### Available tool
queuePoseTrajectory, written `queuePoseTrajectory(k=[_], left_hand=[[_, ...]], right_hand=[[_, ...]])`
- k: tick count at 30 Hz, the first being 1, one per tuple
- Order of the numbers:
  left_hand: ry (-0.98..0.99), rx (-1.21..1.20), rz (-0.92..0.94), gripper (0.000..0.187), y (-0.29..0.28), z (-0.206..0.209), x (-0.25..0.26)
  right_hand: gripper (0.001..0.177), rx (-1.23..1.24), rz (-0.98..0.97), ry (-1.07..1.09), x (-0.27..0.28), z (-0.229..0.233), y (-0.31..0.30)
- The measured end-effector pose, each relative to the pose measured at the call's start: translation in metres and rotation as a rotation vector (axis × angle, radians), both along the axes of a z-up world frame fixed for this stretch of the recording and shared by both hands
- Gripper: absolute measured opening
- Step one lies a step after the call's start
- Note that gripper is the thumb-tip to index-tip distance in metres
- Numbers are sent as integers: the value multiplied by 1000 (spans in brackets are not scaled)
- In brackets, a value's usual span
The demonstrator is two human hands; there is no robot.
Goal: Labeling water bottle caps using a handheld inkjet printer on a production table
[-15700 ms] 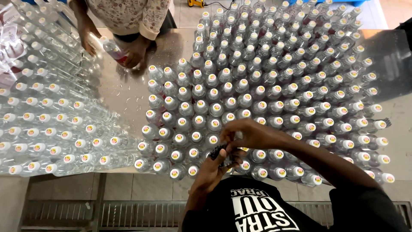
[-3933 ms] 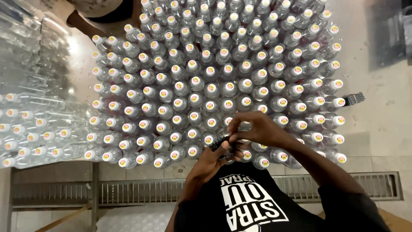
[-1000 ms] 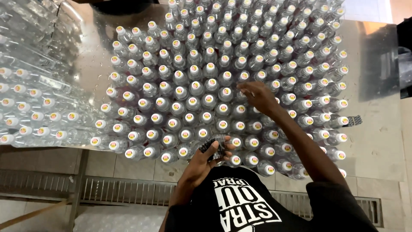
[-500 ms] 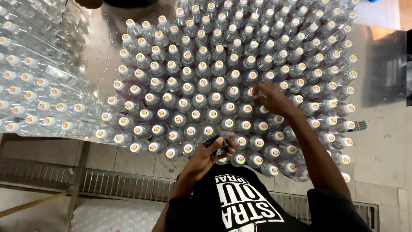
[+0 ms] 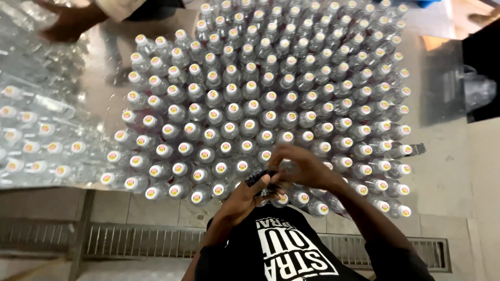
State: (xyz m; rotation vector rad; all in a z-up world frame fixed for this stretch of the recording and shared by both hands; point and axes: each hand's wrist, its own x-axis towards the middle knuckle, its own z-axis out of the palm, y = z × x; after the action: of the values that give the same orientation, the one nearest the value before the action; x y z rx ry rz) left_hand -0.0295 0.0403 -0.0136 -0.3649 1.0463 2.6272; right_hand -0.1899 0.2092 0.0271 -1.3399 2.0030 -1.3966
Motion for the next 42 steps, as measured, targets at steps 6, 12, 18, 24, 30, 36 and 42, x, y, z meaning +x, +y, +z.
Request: queuePoseTrajectory(k=[6,12,18,24,30,36,42], left_hand=[[-86,33,-110,59,2,16,-8],[-71,-15,-200,60,1,22,-11],[-43,-6,-179,58,-2,18,-13],[-96,-4,-76,65,-16,25,-5],[-105,-26,-37,66,-28,29,7],[-149,-35,-16,68,-37,29,14],[-201,21,21,65,-43,14,23]], right_hand=[[17,-11,8,-150,10,36,11],[31,-48,-49,-124,11,31,22],[25,37,-174,-222,0,21,34],[31,116,-440,-144,-52,-23,35],[28,82,-470,77,-79,-56,0],[19,15,-328,378,-107,-90,-57],[24,361,-290,425,-102,-103,-42]])
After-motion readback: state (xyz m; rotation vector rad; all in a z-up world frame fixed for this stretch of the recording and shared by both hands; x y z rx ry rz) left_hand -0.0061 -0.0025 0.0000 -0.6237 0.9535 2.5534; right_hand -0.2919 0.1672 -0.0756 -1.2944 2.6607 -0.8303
